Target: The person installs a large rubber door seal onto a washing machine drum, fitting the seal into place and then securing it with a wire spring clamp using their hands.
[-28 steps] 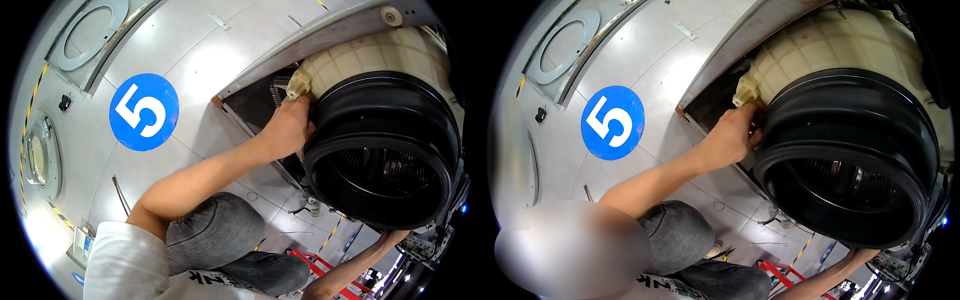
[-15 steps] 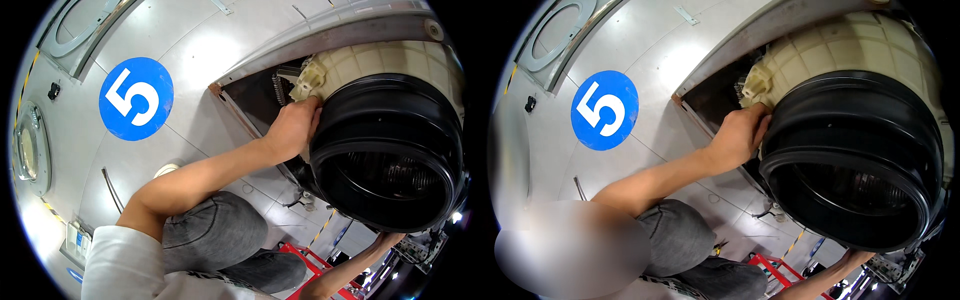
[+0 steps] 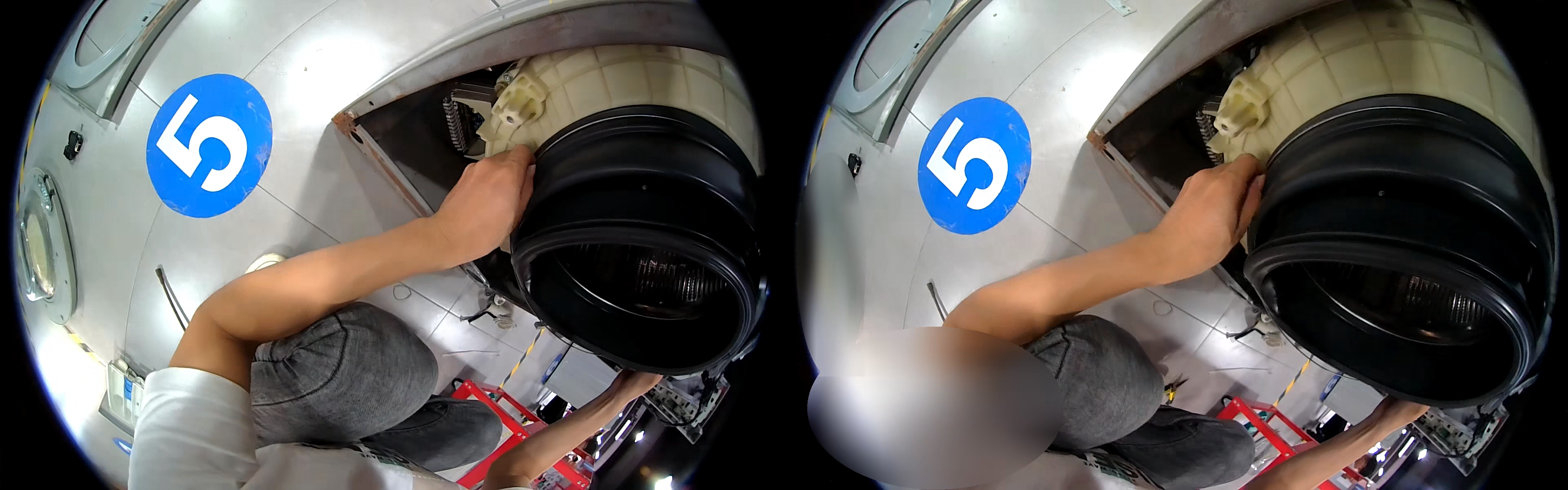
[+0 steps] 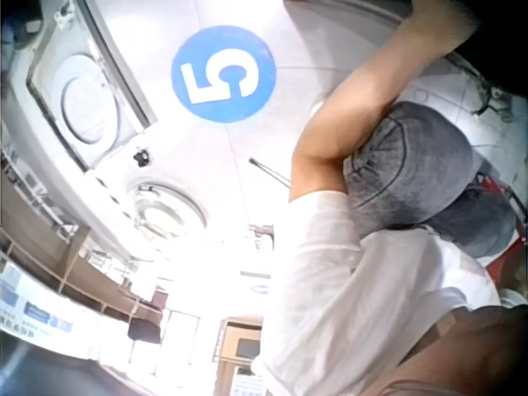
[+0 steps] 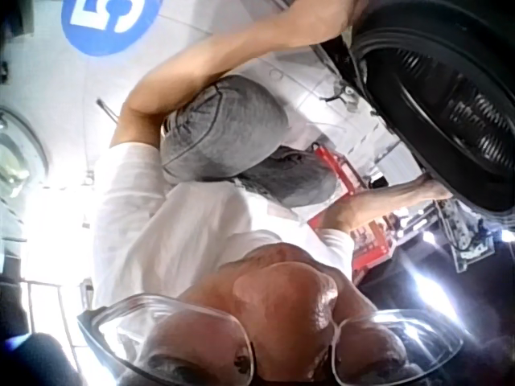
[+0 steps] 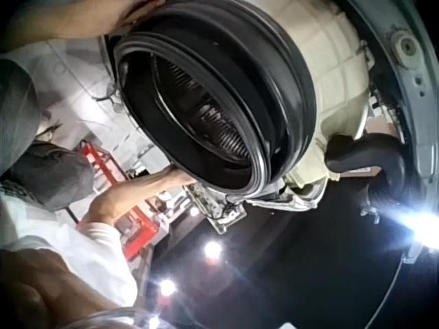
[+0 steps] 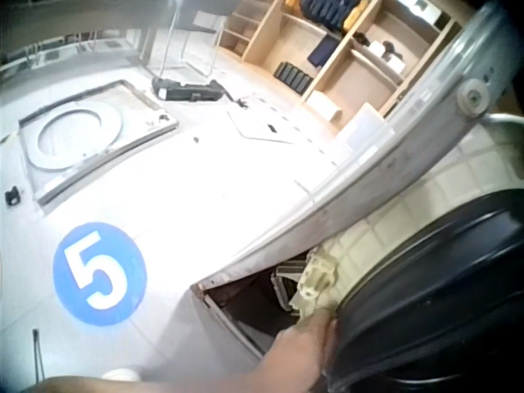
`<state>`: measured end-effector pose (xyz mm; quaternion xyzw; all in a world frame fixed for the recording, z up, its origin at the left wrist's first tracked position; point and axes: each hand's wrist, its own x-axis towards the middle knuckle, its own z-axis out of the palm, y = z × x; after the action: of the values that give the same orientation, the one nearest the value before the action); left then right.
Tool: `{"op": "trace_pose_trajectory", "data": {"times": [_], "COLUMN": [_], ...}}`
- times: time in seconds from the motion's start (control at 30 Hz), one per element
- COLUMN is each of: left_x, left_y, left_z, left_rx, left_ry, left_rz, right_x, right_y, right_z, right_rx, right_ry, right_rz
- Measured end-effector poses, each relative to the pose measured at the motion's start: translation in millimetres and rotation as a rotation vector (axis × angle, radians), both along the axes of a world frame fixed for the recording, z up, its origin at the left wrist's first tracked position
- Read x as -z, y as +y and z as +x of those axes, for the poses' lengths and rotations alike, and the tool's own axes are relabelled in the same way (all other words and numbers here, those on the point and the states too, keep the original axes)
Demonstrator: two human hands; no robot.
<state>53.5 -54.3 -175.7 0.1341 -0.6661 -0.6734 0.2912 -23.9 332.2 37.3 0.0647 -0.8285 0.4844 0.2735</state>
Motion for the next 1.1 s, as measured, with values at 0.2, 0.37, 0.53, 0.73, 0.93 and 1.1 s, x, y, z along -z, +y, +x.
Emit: {"op": "trace_pose_trajectory", "data": {"times": [0.2, 0.37, 0.53, 0.73, 0.93, 1.1], "left_x": [5.0, 0.2, 6.1, 30.7, 27.7, 27.9], "left_y": [-3.3, -3.3, -5.5, 6.8, 25.0, 51.2], "left_z": [2.4, 0.2, -5.2, -3.4, 1.1, 4.9], "left_rx": [0.056, 0.271, 0.400, 0.349, 0.652, 1.021], "left_ry": [0.066, -0.289, -0.325, -0.081, -0.261, -0.320], "left_rz": [0.054, 0.107, 0.197, 0.301, 0.558, 1.084], "right_x": [-4.8, -9.3, -8.6, -4.9, -1.5, -0.6], "right_y": [22.7, 16.7, 17.7, 17.1, 13.7, 0.0], "right_z": [0.2, 4.0, 0.1, -3.7, -0.1, 4.1], "right_rx": [0.082, 0.099, 0.005, -0.075, -0.065, -0.043], "right_ry": [0.052, 0.057, 0.067, 0.033, 0.050, 0.050], "right_rz": [0.170, 0.279, 0.204, 0.096, 0.113, 0.064]}}
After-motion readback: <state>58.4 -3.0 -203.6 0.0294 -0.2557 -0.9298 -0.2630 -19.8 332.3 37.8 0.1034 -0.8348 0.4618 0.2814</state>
